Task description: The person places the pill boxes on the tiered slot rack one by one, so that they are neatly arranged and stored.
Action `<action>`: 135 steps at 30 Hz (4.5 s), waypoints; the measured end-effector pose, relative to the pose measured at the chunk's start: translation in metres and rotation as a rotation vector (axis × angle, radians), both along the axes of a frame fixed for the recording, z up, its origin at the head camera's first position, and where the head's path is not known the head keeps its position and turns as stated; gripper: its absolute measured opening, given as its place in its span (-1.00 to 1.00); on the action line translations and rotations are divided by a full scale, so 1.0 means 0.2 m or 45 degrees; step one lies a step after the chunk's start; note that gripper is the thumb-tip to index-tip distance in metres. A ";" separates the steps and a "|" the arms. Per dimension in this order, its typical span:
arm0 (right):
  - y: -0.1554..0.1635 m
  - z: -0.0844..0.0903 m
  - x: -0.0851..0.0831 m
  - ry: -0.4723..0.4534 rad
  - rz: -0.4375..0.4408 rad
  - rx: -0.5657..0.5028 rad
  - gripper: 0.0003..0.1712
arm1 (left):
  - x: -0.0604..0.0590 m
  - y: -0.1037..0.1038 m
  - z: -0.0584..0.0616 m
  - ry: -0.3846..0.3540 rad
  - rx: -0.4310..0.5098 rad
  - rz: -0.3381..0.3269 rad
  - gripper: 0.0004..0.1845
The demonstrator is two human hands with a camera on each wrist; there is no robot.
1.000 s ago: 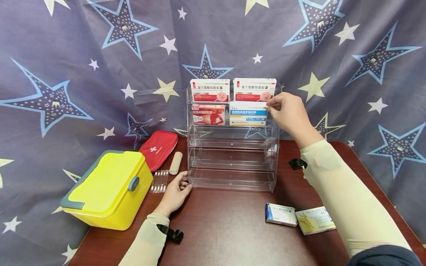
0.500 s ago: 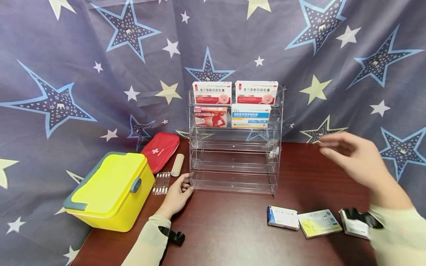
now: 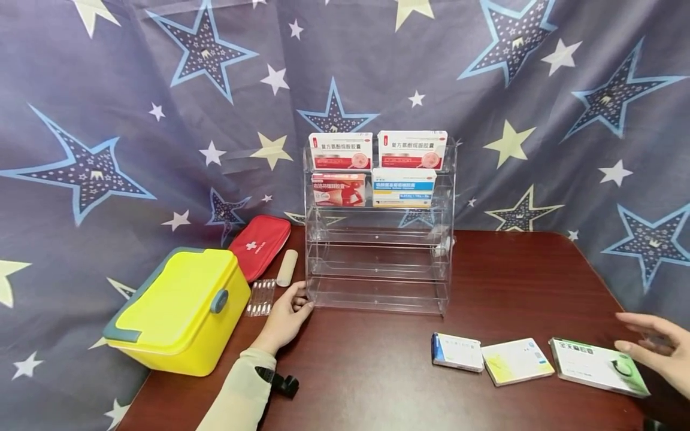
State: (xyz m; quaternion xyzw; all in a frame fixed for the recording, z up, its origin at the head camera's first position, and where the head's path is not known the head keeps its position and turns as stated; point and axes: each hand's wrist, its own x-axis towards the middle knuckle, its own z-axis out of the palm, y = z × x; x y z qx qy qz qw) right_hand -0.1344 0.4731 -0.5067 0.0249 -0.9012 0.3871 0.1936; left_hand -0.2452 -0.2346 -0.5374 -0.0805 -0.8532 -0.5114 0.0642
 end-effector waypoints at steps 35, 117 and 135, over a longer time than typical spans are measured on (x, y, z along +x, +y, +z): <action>0.08 -0.07 0.02 -0.684 -0.018 0.298 -0.07 | -0.01 0.01 -0.02 0.030 0.009 -0.002 -0.51; -1.35 0.85 -0.71 0.299 0.392 -0.084 -0.71 | -0.01 0.01 -0.01 0.035 0.014 -0.006 -0.49; -1.96 0.72 -0.98 0.151 0.485 -0.115 -0.73 | -0.01 0.00 -0.02 0.013 -0.002 0.002 -0.49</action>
